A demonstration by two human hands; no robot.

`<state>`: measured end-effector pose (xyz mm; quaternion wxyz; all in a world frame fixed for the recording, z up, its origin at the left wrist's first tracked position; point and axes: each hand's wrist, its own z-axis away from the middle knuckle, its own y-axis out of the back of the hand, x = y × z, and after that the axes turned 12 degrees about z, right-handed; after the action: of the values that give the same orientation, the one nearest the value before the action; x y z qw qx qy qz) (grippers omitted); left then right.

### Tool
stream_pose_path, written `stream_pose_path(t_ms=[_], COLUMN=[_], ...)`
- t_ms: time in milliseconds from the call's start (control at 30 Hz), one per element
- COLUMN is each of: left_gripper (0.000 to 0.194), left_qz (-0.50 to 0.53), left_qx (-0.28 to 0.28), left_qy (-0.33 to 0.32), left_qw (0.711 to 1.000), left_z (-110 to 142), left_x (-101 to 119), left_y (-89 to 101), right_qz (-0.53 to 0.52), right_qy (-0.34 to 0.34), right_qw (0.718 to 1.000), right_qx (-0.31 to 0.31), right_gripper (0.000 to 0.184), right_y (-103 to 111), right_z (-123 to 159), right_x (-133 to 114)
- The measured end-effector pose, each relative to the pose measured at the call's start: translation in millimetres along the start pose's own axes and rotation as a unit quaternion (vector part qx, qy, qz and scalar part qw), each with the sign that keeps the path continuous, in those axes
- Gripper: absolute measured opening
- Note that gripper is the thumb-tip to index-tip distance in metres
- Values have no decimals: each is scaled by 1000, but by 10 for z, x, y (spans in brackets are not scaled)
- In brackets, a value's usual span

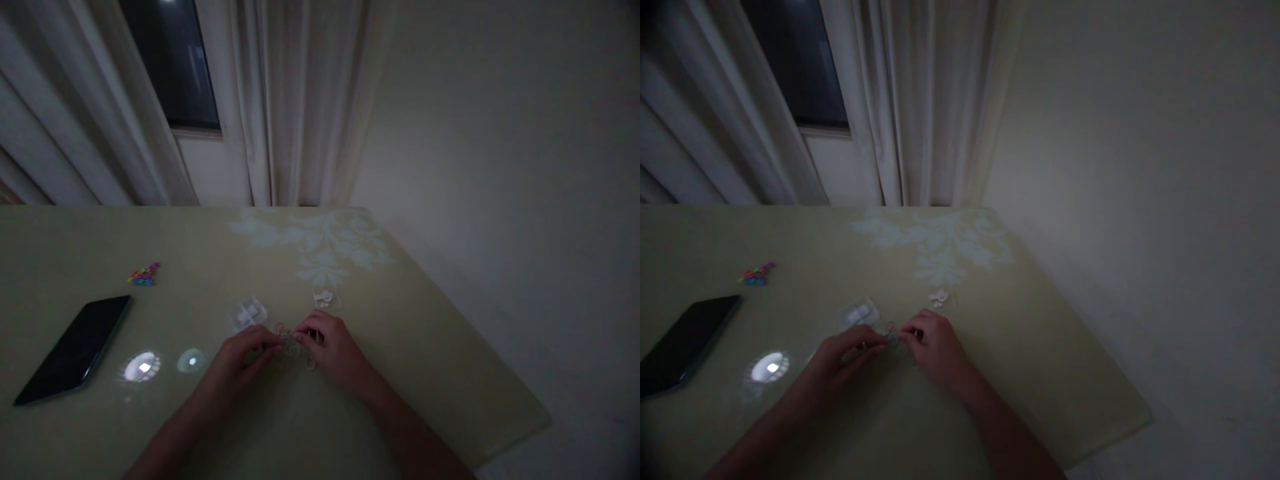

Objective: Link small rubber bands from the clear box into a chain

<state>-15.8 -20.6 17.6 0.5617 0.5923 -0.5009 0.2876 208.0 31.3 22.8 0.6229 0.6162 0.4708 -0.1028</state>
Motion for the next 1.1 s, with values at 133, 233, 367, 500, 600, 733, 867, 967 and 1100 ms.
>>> stream_pose_path(t_ms=[133, 233, 367, 500, 600, 733, 867, 967, 1100], left_gripper=[29, 34, 39, 67, 84, 80, 90, 73, 39], left_qz=[-10, -27, -73, -146, -205, -253, -273, -276, -276], left_qx=[-19, -32, -22, 4, 38, 52, 26, 9, -6], left_qy=[-6, -5, 13, 23, 35, 26, 7, -6, -9], left_qw=[1000, 999, 997, 989, 978, 966, 962, 961, 961], left_z=[-63, -105, 44, 502, 722, 528, 107, -161, -430], left_x=[2, -9, -2, 25, -22, -186, -306, -323, -291], left_y=[-14, 13, 61, 21, -88, -221, -300, -370, -485], right_qz=[55, 73, 88, 108, 118, 140, 182, 211, 223], right_qy=[27, 51, 39, 54, 80, 79, 44, 15, 4], right_qw=[998, 995, 994, 989, 983, 981, 977, 973, 970], right_qx=[-20, -54, -52, -88, -112, -110, -104, -94, -93], right_gripper=[14, 22, 32, 68, 72, 48, 62, 59, 36], right_y=[-82, -123, -101, -68, -82, 15, 324, 485, 409], right_z=[-53, -110, -146, -113, -107, -115, 38, 211, 236], right_x=[84, 125, 184, 185, 115, 80, 235, 364, 389])
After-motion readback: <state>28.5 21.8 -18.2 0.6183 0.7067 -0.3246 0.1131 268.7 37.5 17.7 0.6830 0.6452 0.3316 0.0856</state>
